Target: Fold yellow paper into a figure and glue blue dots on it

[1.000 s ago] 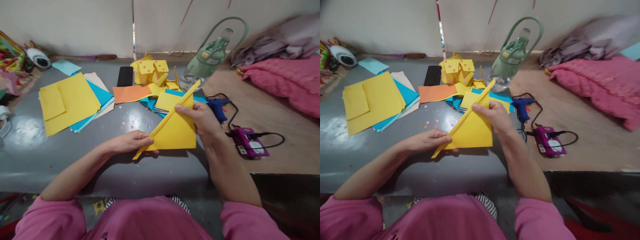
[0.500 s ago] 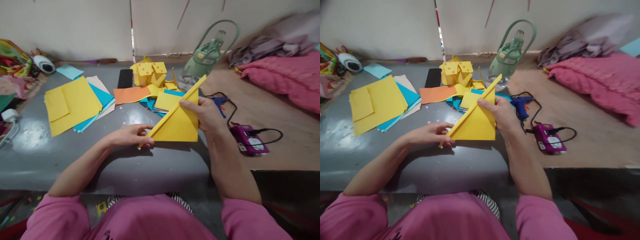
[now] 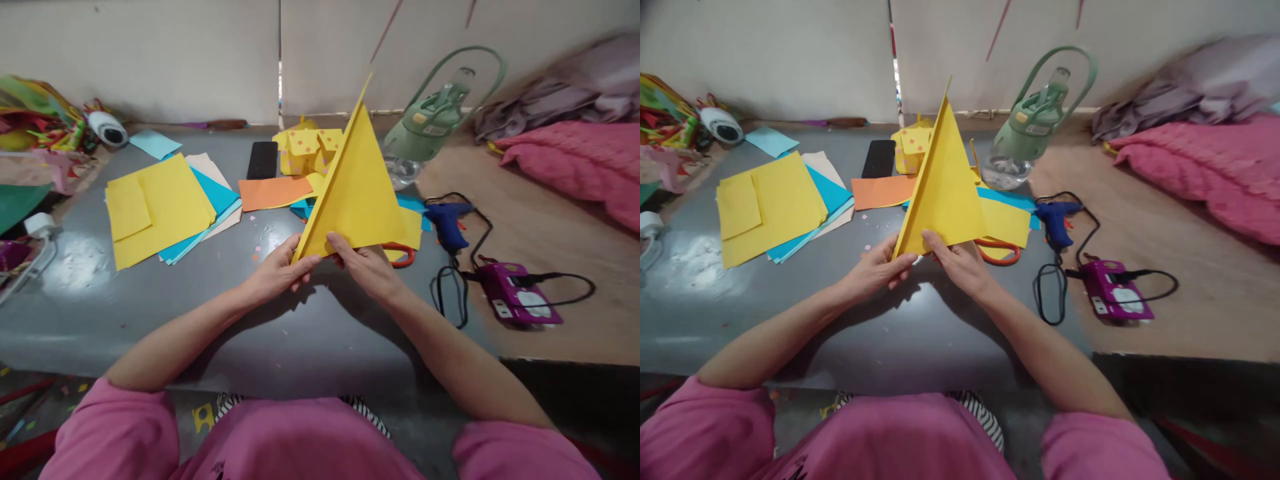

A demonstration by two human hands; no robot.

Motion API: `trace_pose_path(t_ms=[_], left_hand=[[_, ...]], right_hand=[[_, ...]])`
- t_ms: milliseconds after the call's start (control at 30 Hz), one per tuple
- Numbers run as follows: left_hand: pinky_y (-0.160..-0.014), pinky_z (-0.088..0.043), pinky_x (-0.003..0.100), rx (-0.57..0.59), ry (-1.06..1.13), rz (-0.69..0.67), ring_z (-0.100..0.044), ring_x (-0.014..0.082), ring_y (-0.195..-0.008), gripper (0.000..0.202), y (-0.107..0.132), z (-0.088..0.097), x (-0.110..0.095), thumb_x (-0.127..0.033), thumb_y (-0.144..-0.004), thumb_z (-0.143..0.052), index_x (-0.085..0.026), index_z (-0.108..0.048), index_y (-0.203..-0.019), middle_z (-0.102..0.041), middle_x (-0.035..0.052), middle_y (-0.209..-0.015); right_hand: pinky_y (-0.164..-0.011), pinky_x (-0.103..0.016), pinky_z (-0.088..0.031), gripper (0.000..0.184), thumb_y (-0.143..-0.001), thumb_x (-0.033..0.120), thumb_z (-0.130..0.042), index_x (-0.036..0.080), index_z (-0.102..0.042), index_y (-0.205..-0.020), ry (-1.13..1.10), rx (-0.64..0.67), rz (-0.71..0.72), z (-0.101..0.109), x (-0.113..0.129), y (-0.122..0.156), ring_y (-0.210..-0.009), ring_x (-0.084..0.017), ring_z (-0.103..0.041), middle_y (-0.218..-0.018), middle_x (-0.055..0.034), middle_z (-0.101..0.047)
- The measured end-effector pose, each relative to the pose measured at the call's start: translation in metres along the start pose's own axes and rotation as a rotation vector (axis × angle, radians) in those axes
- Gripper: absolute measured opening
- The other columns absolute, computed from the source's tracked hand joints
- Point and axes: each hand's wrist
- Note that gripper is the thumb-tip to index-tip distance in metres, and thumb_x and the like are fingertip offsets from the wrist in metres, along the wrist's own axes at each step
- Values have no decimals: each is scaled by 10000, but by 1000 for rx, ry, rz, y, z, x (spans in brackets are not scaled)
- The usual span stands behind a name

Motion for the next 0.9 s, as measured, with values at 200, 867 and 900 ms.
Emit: trace_pose_path(t_ms=[200,867,900], left_hand=[[-531,-322,225,97,83,21,-375,72,-556,268,3,2,1,-481,-972,-511,-221,-474,-920,-460,-51,-731],[-605,-482,268,-96,-63,48,-617,121,-614,400,1,-2,-5,-527,-762,-771,-153,-631,-758,-695,31,-693],[-607,-488,270,-90,-46,70,-628,125,-618,389,1,-2,-5,-510,-764,-775,-152,-625,-750,-703,37,-699]], right_hand=[[-558,-323,-434,544,-759,764,-672,234,-612,-653,-14,-20,-6,8,0,-3,-535,-154,-518,-592,-14,-587],[-563,-341,-446,506,-792,704,-683,242,-591,-608,-69,108,-139,-3,-2,7,-552,-162,-522,-582,-13,-562],[-555,-339,-434,514,-797,714,-673,244,-586,-605,-50,91,-123,-3,-3,7,-536,-155,-505,-572,-10,-554]])
Point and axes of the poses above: each hand's wrist, its own y-axis away from the middle knuckle, its own z-axis out of the back of the hand, x = y × z
